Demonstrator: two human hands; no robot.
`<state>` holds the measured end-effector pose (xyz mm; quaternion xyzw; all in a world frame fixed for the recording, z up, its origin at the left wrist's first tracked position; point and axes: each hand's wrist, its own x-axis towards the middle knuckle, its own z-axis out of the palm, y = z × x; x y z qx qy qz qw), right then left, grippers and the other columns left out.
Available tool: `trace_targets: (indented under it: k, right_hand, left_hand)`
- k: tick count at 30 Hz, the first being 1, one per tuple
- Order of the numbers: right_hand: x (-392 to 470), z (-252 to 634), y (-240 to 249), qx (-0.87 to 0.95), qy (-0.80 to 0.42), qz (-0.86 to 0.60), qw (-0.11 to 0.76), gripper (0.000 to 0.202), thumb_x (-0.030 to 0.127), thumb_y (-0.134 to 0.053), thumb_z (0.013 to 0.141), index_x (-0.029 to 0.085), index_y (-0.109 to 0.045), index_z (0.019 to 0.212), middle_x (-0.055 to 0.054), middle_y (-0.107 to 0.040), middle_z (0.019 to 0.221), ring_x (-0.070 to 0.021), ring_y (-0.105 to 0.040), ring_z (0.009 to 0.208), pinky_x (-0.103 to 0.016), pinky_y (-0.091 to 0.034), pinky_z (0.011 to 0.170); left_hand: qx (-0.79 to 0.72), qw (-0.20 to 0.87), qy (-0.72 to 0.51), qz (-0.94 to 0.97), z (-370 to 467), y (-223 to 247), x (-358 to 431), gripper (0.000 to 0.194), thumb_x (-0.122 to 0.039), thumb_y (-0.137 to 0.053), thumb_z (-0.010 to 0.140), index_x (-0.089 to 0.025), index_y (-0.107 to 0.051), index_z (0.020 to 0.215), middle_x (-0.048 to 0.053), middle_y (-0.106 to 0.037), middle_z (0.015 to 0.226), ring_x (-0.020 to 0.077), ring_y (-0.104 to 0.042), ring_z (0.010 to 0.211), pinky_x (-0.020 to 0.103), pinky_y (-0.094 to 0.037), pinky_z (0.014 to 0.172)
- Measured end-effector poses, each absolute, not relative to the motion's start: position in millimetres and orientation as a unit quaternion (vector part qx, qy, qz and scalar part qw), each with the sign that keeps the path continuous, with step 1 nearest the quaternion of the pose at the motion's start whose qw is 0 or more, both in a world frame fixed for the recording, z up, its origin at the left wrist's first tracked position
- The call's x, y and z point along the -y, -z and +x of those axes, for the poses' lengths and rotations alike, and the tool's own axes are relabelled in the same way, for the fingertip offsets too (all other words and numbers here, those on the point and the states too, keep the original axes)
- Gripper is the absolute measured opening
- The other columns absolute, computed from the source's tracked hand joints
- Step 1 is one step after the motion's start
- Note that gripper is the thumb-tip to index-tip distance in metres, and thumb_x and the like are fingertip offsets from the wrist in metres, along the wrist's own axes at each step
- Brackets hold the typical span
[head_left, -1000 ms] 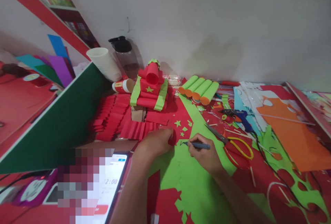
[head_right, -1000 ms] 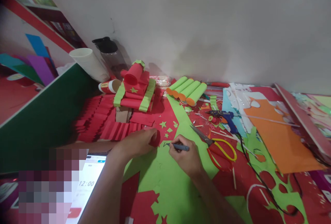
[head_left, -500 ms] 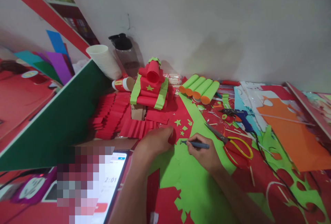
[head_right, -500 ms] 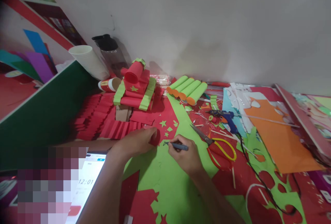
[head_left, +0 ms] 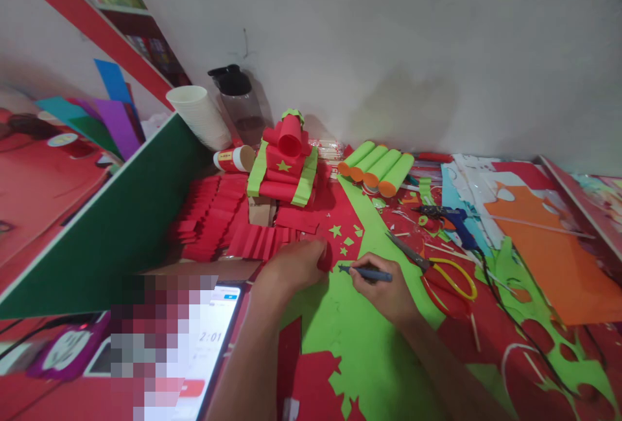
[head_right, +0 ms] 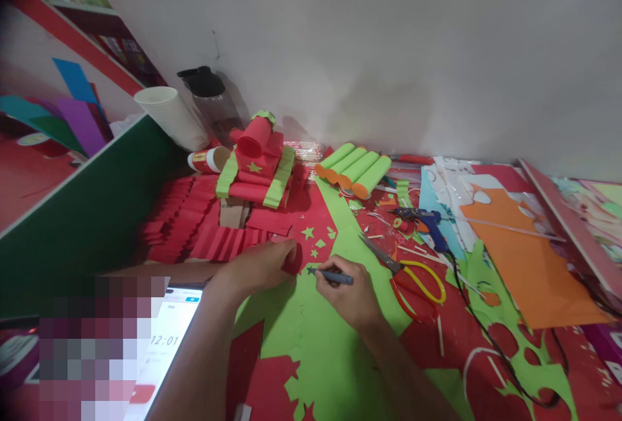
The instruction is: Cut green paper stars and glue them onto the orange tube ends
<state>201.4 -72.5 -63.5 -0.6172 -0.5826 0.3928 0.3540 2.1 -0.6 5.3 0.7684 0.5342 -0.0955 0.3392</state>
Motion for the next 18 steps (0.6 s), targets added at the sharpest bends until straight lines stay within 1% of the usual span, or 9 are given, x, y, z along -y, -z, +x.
trace_targets:
  k: [6, 9, 13, 18]
  right_hand:
    - [74.0, 202.4, 61.1, 0.576, -0.39, -0.631, 0.345, 0.01, 0.023, -0.067, 0.078, 0.02, -0.061, 0.071, 0.003, -0.06, 0.059, -0.0114, -0.052, 0.051, -0.02, -0.039, 0.048]
    - [74.1, 203.5, 60.6, 0.571, -0.395, -0.632, 0.344, 0.01, 0.024, -0.067, 0.079, 0.02, -0.06, 0.072, 0.003, -0.059, 0.058, -0.0114, -0.051, 0.05, -0.021, -0.038, 0.047]
    - [72.5, 204.1, 61.8, 0.553, -0.42, -0.622, 0.362, 0.011, 0.031, -0.066, 0.083, 0.02, -0.063, 0.079, 0.002, -0.063, 0.06, -0.0134, -0.056, 0.052, -0.022, -0.043, 0.05]
    - [71.1, 202.4, 62.9, 0.555, -0.406, -0.625, 0.369, 0.014, 0.034, -0.067, 0.083, 0.02, -0.066, 0.082, 0.001, -0.066, 0.063, -0.0144, -0.059, 0.054, -0.023, -0.046, 0.053]
  left_hand:
    - [-0.533, 0.341, 0.091, 0.769, 0.9, -5.2, 0.6, 0.016, -0.02, -0.062, 0.069, -0.023, -0.057, 0.083, 0.002, -0.065, 0.083, 0.0179, -0.059, 0.069, 0.026, -0.031, 0.055]
    - [-0.535, 0.34, 0.089, 0.768, 0.3, -3.6, 0.6, 0.015, -0.021, -0.063, 0.069, -0.023, -0.056, 0.083, 0.002, -0.065, 0.082, 0.0177, -0.06, 0.07, 0.026, -0.03, 0.054]
    - [-0.537, 0.333, 0.087, 0.77, -0.4, -0.6, 0.8, 0.015, -0.023, -0.064, 0.07, -0.023, -0.055, 0.083, 0.002, -0.064, 0.082, 0.0177, -0.06, 0.07, 0.026, -0.03, 0.053]
    - [-0.531, 0.334, 0.087, 0.774, -1.8, 3.1, 0.8, 0.017, -0.025, -0.063, 0.07, -0.024, -0.056, 0.085, 0.002, -0.064, 0.084, 0.0181, -0.058, 0.071, 0.027, -0.031, 0.055]
